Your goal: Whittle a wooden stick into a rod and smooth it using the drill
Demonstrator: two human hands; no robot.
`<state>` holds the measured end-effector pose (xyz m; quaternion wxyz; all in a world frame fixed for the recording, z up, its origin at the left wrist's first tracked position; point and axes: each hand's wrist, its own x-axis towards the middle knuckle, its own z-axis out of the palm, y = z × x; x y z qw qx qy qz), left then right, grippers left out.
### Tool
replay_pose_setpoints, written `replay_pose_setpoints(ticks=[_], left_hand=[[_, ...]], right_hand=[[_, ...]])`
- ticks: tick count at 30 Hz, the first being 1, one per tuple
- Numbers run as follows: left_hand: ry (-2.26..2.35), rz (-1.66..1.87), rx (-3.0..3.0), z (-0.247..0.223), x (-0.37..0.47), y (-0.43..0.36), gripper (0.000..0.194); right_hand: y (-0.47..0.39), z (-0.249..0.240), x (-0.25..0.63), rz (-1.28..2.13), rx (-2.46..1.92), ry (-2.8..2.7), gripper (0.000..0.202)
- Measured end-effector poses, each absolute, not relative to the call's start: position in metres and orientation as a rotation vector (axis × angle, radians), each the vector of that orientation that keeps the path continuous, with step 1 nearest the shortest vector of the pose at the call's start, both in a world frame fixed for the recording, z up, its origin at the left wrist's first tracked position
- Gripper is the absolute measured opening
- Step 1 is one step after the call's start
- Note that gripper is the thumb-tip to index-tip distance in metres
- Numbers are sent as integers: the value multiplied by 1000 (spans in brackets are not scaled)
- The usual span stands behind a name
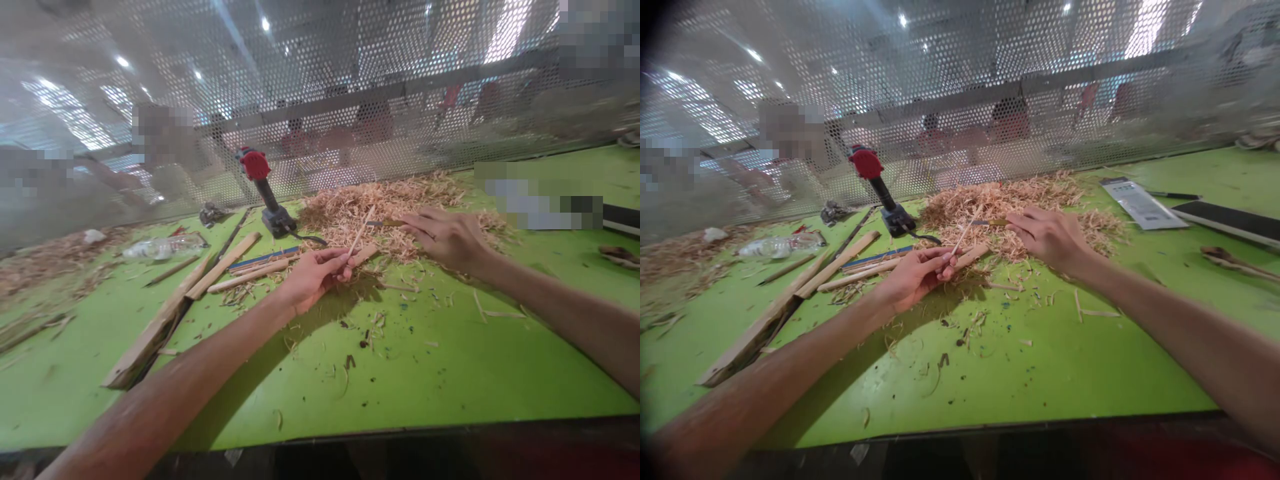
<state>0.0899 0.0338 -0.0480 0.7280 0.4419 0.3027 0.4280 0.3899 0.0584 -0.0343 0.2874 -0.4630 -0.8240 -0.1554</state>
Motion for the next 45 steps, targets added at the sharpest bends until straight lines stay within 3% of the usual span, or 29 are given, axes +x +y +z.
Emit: replay_pose_setpoints(ticks=[8,19,32,45], left_hand=[[732,788,1027,-50,92,23,19],[684,900,1015,-57,93,32,26],[704,969,1092,-52,92,28,27],[738,984,1149,-48,92,27,23]], right_hand=[[82,-15,435,-454,-1442,-1662,31],[37,-33,361,-47,-1038,-2178,28],[34,-43,357,-318,-1047,-2370,38],[30,-37,356,-360,-1119,-2339,37]])
